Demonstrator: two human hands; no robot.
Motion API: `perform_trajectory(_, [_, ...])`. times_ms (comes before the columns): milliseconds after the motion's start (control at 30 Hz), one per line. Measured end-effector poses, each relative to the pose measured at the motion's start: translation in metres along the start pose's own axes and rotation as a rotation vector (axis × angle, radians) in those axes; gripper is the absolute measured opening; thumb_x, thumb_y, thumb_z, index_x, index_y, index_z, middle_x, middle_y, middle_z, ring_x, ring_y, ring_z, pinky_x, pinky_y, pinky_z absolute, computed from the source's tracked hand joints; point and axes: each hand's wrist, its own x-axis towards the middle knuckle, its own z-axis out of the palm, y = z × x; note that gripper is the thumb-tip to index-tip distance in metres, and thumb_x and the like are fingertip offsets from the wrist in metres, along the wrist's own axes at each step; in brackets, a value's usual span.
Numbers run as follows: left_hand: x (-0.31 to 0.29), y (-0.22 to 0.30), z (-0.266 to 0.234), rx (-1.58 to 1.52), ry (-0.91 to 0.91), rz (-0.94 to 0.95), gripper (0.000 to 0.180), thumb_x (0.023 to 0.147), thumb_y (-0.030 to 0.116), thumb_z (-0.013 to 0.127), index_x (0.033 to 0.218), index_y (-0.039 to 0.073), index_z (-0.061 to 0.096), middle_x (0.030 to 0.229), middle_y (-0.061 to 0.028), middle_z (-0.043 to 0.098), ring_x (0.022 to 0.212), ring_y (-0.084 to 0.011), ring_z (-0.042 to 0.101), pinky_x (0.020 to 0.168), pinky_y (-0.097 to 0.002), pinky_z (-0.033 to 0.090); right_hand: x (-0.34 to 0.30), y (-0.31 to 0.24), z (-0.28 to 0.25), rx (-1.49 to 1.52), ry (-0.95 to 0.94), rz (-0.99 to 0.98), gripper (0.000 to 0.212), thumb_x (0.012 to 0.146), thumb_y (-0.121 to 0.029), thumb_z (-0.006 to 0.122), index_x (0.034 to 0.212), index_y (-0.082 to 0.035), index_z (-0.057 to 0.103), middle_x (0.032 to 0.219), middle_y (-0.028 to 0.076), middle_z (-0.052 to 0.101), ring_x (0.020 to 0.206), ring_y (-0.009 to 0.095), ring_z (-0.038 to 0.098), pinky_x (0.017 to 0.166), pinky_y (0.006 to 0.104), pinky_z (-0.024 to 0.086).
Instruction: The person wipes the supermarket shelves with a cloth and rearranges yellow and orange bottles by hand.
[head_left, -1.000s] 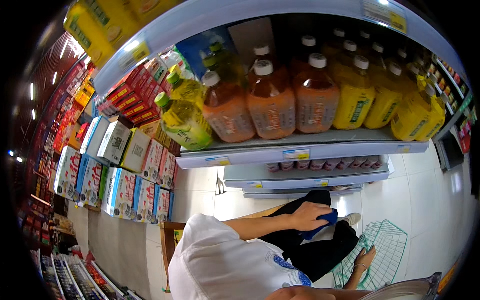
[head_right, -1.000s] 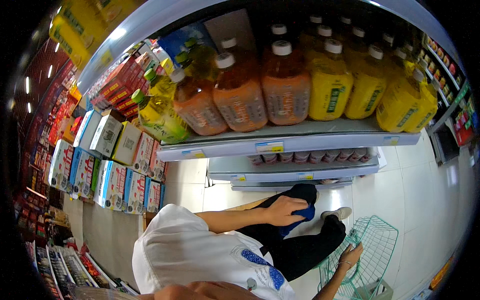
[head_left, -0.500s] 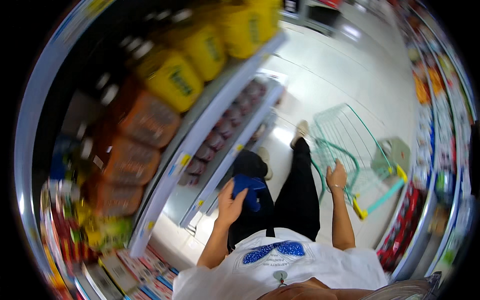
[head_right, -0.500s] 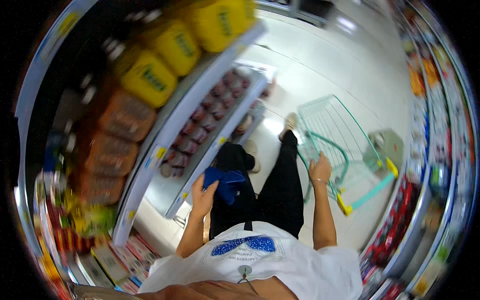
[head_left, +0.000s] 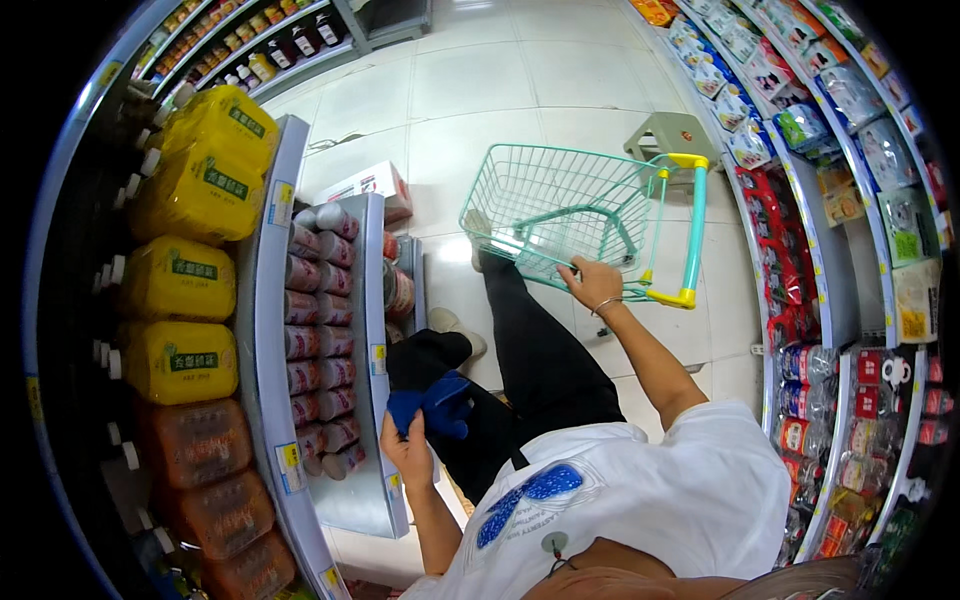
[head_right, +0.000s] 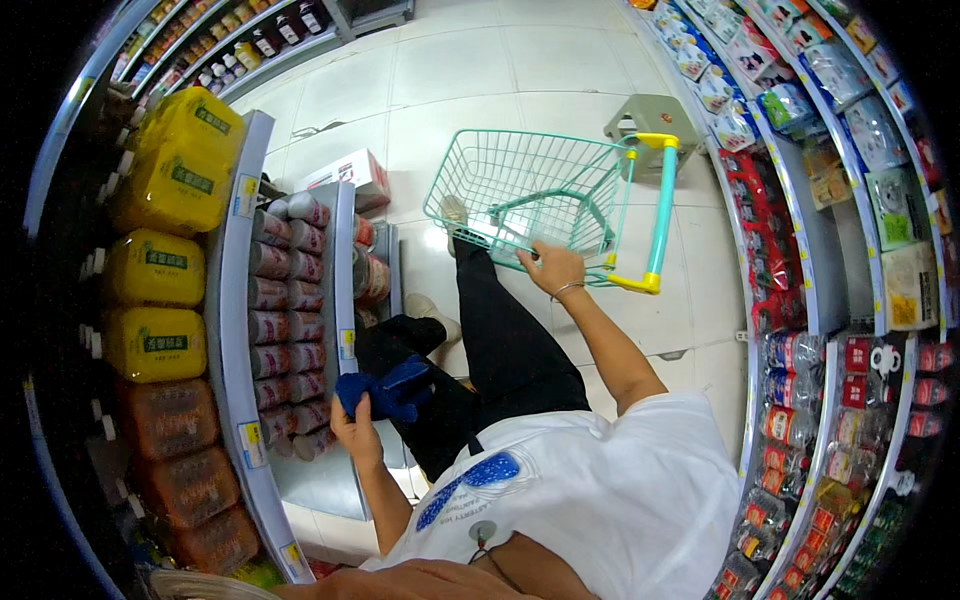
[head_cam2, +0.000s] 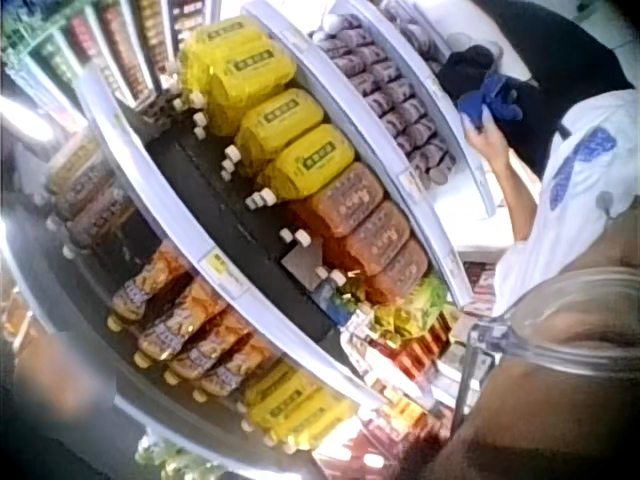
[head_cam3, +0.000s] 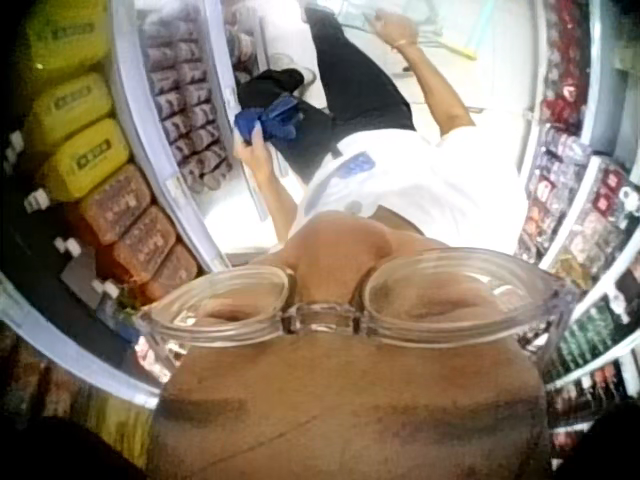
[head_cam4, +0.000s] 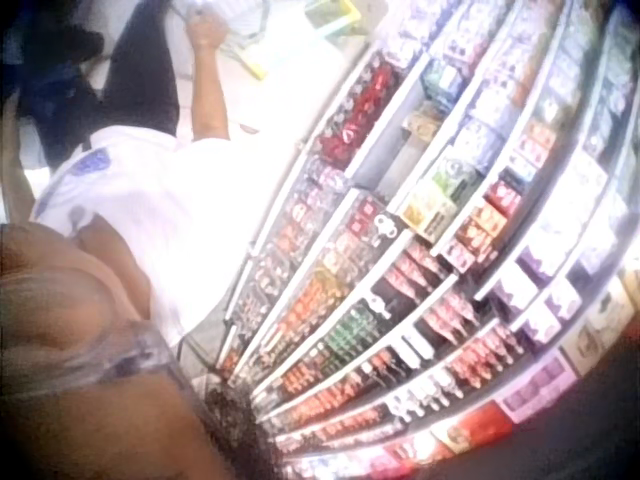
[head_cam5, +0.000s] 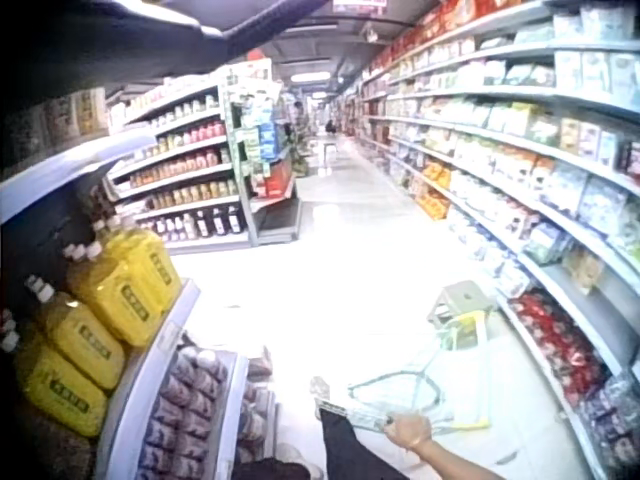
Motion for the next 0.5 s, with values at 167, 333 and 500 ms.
perform_trajectory(167, [0.001,0.001,-0.001,0.250,-0.026,-0.028,0.021,0.082,0.004,0.067,0.102,-0.002,0.064,0.088,-0.0097,0.065,0.079,-0.0176,0.060,0.074,-0.0307,0.049,0.010,0.022,-0.001,0.032,0.046,-0.065,0.045,0.088,-0.054,0.058,0.070,-0.012,0.060,0.061,0.013,0.062,0.058,0.035,0.061,0.052,0.0473,0.044])
perform_trajectory(333, [0.009,0.013,-0.009,0.123,0.014,0.067,0.022,0.080,0.003,0.068,0.101,-0.004,0.065,0.094,-0.0147,0.067,0.084,-0.0233,0.065,0.079,-0.0327,0.050,0.019,0.042,-0.011,-0.039,-0.023,-0.043,0.047,0.089,-0.055,0.055,0.071,-0.011,0.059,0.061,0.013,0.062,0.060,0.036,0.061,0.052,0.0471,0.044])
perform_trajectory(500, [0.027,0.059,-0.056,0.457,0.306,0.358,0.023,0.077,0.004,0.070,0.099,-0.002,0.066,0.094,-0.0159,0.067,0.082,-0.0288,0.066,0.077,-0.0348,0.050,0.020,0.063,-0.017,-0.090,-0.054,-0.030,0.050,0.091,-0.056,0.051,0.070,-0.011,0.059,0.062,0.013,0.061,0.061,0.036,0.060,0.055,0.0470,0.043])
